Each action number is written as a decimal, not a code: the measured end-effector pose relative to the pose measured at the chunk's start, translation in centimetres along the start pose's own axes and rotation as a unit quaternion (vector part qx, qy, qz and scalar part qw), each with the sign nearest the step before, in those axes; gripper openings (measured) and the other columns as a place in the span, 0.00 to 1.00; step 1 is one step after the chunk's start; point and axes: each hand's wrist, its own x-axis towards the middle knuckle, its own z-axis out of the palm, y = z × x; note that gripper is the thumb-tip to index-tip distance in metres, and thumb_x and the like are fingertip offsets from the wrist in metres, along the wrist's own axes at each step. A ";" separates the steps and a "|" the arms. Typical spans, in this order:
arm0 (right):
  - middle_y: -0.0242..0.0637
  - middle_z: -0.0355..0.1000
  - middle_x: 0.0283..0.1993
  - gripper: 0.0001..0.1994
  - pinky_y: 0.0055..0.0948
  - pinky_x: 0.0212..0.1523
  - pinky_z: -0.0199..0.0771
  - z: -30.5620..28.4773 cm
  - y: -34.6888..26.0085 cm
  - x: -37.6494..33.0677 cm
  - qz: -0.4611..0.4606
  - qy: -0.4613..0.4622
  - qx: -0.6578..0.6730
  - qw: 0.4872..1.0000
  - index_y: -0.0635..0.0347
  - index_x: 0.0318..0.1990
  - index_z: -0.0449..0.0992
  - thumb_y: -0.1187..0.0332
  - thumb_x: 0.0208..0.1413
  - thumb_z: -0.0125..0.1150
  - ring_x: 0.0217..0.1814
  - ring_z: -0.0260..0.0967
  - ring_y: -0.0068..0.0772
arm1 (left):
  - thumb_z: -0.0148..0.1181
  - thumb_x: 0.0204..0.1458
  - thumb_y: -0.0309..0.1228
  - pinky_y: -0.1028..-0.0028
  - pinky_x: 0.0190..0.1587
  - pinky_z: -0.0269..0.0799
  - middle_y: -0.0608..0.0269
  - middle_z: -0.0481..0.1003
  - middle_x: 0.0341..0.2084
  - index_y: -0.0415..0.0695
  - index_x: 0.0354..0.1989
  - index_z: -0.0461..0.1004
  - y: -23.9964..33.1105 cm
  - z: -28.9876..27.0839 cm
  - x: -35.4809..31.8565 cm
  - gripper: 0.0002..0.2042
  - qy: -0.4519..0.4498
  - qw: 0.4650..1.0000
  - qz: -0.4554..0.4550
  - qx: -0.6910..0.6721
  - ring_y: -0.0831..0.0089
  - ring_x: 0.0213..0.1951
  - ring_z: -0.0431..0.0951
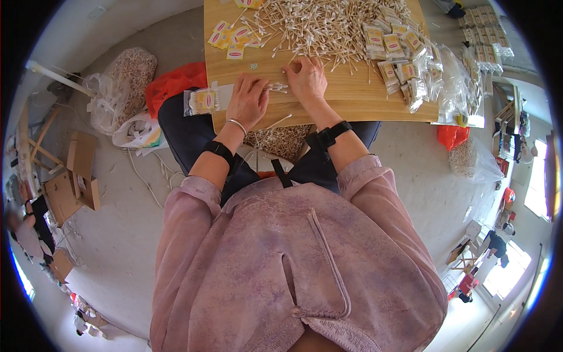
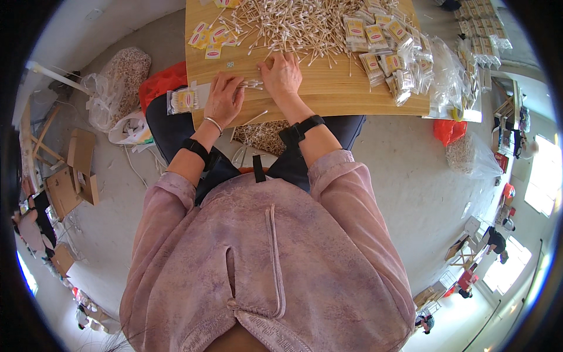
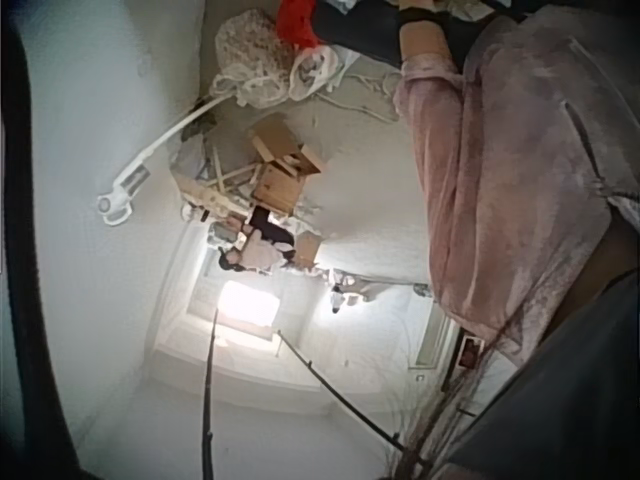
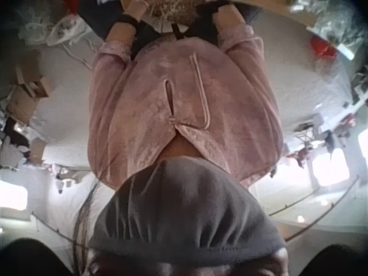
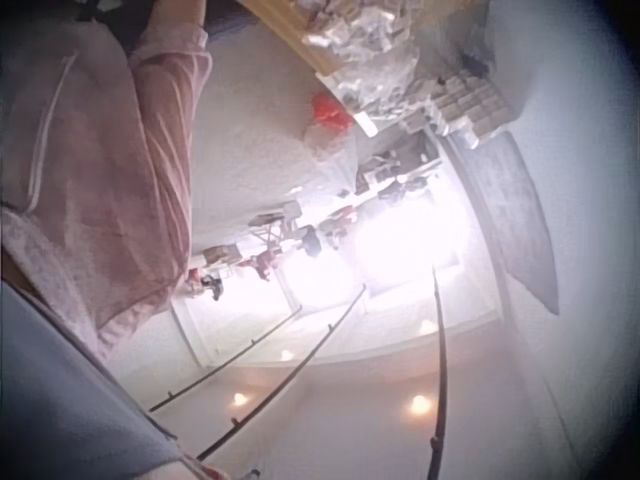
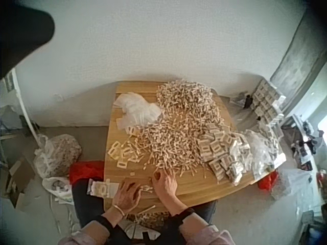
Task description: Packaging cotton swabs into small plastic bags.
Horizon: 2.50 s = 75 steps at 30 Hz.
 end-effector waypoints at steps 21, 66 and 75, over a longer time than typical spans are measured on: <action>0.36 0.67 0.42 0.13 0.37 0.50 0.65 1.3 -0.4 1.5 -0.213 0.012 -0.017 0.977 0.46 0.40 0.78 0.74 0.47 0.54 0.49 0.63 0.42 | 0.58 0.46 0.27 0.60 0.60 0.60 0.54 0.69 0.46 0.38 0.48 0.69 0.0 0.3 0.2 0.18 0.031 0.999 0.009 0.001 0.56 0.53 0.66; 0.36 0.69 0.38 0.06 0.38 0.44 0.69 0.9 -0.4 0.2 -0.211 -0.110 -0.013 0.971 0.55 0.34 0.76 0.67 0.49 0.61 0.50 0.65 0.42 | 0.58 0.46 0.31 0.57 0.61 0.55 0.40 0.56 0.57 0.36 0.63 0.46 -0.2 0.5 -0.1 0.37 0.058 0.990 -0.085 -0.099 0.45 0.59 0.57; 0.36 0.69 0.42 0.07 0.38 0.48 0.70 0.2 -0.6 2.1 -0.243 -0.149 -0.026 0.958 0.55 0.35 0.75 0.65 0.51 0.59 0.50 0.66 0.41 | 0.58 0.46 0.31 0.57 0.61 0.56 0.42 0.57 0.57 0.38 0.63 0.48 -0.4 0.7 -0.2 0.36 0.058 0.990 -0.092 -0.090 0.45 0.58 0.58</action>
